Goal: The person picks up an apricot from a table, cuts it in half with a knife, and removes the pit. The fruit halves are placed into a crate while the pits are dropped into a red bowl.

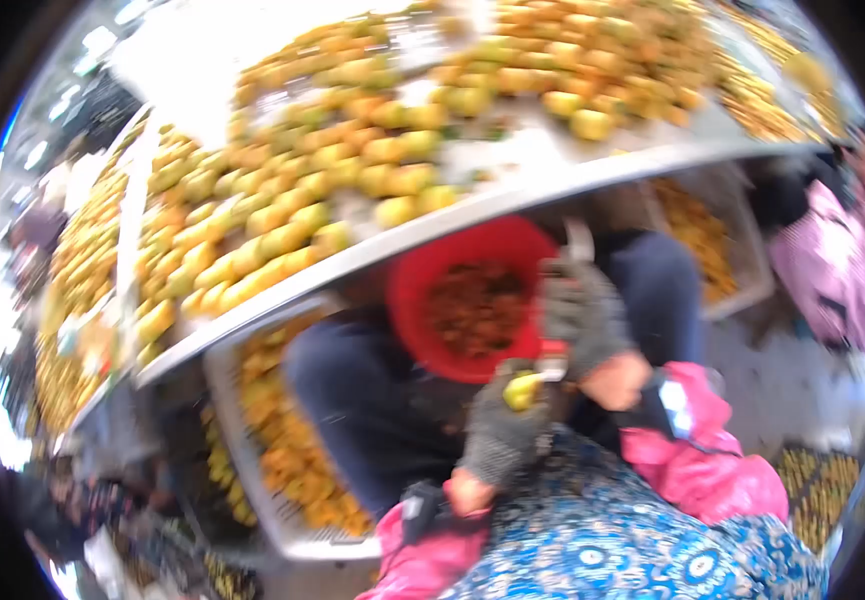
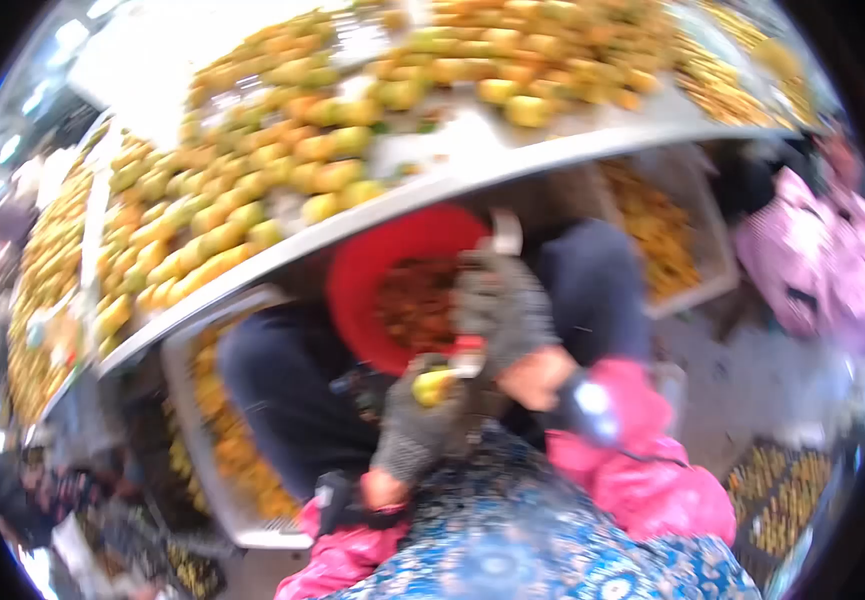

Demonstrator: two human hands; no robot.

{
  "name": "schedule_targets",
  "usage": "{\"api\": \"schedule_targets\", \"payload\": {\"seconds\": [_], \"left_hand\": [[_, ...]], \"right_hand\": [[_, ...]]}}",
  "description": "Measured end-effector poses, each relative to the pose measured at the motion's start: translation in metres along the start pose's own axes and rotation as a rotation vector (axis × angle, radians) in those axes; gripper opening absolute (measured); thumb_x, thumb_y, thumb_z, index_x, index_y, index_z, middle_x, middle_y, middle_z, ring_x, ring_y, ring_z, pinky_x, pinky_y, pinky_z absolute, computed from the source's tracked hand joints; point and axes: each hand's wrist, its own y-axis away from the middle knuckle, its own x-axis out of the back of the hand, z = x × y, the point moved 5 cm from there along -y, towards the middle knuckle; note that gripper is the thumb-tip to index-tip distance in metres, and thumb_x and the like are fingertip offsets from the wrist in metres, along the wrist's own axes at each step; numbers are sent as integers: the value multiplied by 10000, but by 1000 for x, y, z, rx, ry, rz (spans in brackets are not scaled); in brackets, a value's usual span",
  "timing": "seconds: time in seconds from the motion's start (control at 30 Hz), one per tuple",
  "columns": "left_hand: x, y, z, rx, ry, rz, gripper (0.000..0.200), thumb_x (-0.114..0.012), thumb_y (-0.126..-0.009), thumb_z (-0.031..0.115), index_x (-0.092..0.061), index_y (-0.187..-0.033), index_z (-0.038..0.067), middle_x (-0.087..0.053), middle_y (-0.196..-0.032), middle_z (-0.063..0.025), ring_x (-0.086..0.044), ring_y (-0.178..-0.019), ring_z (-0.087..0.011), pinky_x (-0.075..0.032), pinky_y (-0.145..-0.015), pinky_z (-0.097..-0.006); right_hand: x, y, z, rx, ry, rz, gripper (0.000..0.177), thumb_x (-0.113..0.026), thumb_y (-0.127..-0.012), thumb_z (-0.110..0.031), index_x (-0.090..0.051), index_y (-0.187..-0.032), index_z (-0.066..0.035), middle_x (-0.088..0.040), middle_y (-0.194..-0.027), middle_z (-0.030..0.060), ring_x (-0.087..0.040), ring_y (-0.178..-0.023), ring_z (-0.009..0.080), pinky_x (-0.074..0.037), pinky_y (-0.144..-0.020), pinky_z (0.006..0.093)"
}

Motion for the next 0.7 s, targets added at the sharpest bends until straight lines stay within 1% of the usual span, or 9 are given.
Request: {"api": "schedule_targets", "payload": {"seconds": [0.03,0.07,0.1,0.17,0.2,0.23,0.3,0.4,0.7], "left_hand": [[9,0,3,-4,-142,47,179,-674,-837,117,-586,-979,56,-629,-793,-53,-587,-736,-117,-494,-667,-282],[15,-4,-3,23,-122,35,185,-681,-835,121,-588,-991,79,-629,-796,-57,-586,-739,-130,-499,-684,-296],[19,-10,-14,-53,-142,101,243,-670,-797,136,-573,-1007,61,-640,-783,-155,-641,-687,-279,-513,-662,-374],[5,-35,-67,-119,-26,27,264,-643,-809,192,-565,-1019,54,-635,-814,-220,-642,-759,-392,-512,-690,-420],[19,-29,-42,-85,-182,87,284,-633,-811,211,-561,-1031,47,-639,-836,-232,-639,-795,-408,-509,-698,-429],[21,-21,-3,-45,-331,134,305,-624,-813,229,-558,-1043,40,-643,-858,-243,-636,-832,-424,-507,-706,-438],[26,-15,23,-38,-342,123,213,-610,-841,217,-544,-976,67,-638,-862,-238,-627,-873,-421,-479,-701,-454],[31,-9,29,-59,-407,109,331,-662,-804,236,-560,-1035,22,-660,-860,-202,-656,-848,-365,-497,-705,-420],[54,14,61,-38,-460,151,431,-655,-786,242,-532,-1135,22,-657,-944,-230,-643,-928,-388,-509,-783,-441]], "right_hand": [[-4,13,-8,130,259,363,216,-522,-967,-334,-567,-925,-126,-357,-574,-110,-347,-423,41,-301,-373,221],[15,3,-10,17,209,86,215,-496,-979,-304,-572,-966,-103,-345,-568,-106,-335,-403,29,-293,-344,209],[28,-8,-3,-40,108,-128,202,-495,-984,-299,-576,-1019,-116,-323,-565,-132,-252,-375,-2,-169,-300,187],[4,23,5,64,512,55,269,-499,-981,-319,-571,-1079,-79,-301,-564,-124,-247,-383,-11,-164,-309,189],[5,29,11,73,612,-154,395,-554,-942,-367,-547,-1160,-38,-371,-573,-114,-272,-383,-6,-163,-303,195],[-6,42,9,13,827,-122,432,-628,-881,-336,-574,-1142,4,-534,-647,-56,-437,-458,24,-332,-374,188],[-19,43,15,341,1277,-185,363,-668,-831,-256,-623,-1053,27,-646,-774,29,-584,-630,78,-487,-577,219],[-43,60,12,315,1338,-225,210,-677,-793,-90,-665,-970,23,-679,-821,54,-628,-748,111,-517,-703,262],[-61,69,24,605,1289,-300,162,-681,-837,-88,-654,-963,11,-656,-803,30,-591,-729,82,-489,-694,234]]}}
